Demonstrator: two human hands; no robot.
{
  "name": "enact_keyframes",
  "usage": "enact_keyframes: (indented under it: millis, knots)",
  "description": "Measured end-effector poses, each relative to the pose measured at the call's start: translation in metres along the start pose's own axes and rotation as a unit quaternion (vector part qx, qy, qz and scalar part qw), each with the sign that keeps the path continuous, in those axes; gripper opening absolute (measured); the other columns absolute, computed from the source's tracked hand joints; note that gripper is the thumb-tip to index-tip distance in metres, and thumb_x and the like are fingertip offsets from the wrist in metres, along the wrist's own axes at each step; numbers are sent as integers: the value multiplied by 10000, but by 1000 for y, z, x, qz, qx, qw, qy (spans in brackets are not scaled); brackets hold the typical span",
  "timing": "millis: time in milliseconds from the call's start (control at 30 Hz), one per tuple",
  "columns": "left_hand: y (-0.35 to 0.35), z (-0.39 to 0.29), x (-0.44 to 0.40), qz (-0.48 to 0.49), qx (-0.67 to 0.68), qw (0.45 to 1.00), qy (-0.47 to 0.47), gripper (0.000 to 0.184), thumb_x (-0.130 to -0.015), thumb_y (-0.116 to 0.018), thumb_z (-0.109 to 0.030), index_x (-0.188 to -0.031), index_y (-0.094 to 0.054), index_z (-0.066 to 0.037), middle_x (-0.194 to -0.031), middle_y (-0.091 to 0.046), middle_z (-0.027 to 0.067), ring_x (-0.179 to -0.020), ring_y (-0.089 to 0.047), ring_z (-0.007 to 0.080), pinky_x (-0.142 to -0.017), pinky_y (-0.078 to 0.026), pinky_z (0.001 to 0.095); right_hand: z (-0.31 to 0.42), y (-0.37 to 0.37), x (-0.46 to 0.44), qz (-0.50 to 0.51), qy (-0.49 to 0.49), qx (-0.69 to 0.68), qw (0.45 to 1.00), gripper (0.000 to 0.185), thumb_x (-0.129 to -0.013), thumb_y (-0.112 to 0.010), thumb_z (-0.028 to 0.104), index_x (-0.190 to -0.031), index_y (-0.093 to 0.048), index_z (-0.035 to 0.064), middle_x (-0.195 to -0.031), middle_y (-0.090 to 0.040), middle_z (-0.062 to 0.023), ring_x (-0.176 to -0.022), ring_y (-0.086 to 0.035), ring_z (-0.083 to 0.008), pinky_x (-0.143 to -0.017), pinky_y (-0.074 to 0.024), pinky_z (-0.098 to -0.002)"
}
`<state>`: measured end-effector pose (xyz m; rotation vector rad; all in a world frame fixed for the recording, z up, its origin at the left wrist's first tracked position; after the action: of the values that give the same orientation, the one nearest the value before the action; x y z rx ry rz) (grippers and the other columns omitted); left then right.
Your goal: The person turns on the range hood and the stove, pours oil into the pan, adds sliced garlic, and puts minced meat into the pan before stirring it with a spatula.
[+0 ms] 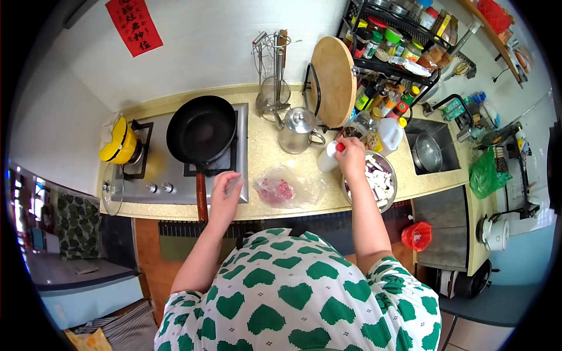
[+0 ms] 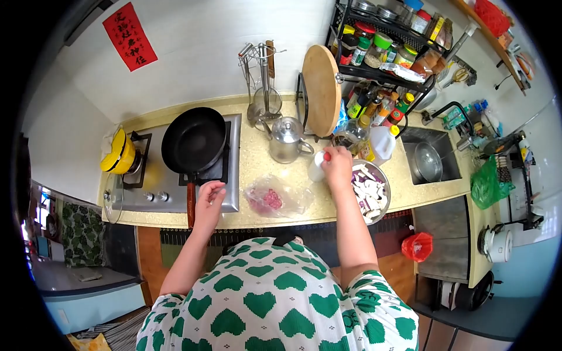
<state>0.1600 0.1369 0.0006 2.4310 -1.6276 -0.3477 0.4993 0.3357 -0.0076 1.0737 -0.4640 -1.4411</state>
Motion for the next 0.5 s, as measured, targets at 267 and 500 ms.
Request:
enact_keyframes:
  millis: [267, 500]
  knots:
    - [40, 1, 1, -63, -61, 996, -26, 150, -909, -671, -67, -1059, -668, -53, -1219, -567, 93, -1139, -552, 226, -976, -431, 322, 29, -84, -16, 97, -51, -32, 993, 816, -840, -725, 117, -1507, -281, -36, -1413, -444, -304, -1246, -516, -452, -1044, -455, -458]
    - [70, 39, 22, -118, -159, 980, -21, 474, -832, -773, -112, -1227, -521, -38, -1241, -485, 170, -1154, -519, 329, -1014, -429, 399, 27, -101, -7, 211, -195, -44, 957, 428, -921, -647, 361, -1211, -599, 51, -1050, -691, -241, -1016, -648, -421, -885, -499, -487]
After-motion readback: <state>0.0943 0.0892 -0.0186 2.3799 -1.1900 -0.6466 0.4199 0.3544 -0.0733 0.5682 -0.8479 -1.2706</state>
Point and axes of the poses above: each hand's wrist, its own x-axis away from the middle knuckle, its own y-axis out of the back of the hand, z = x × y, the point moved 3 cm from there along -x, towards the middle knuckle
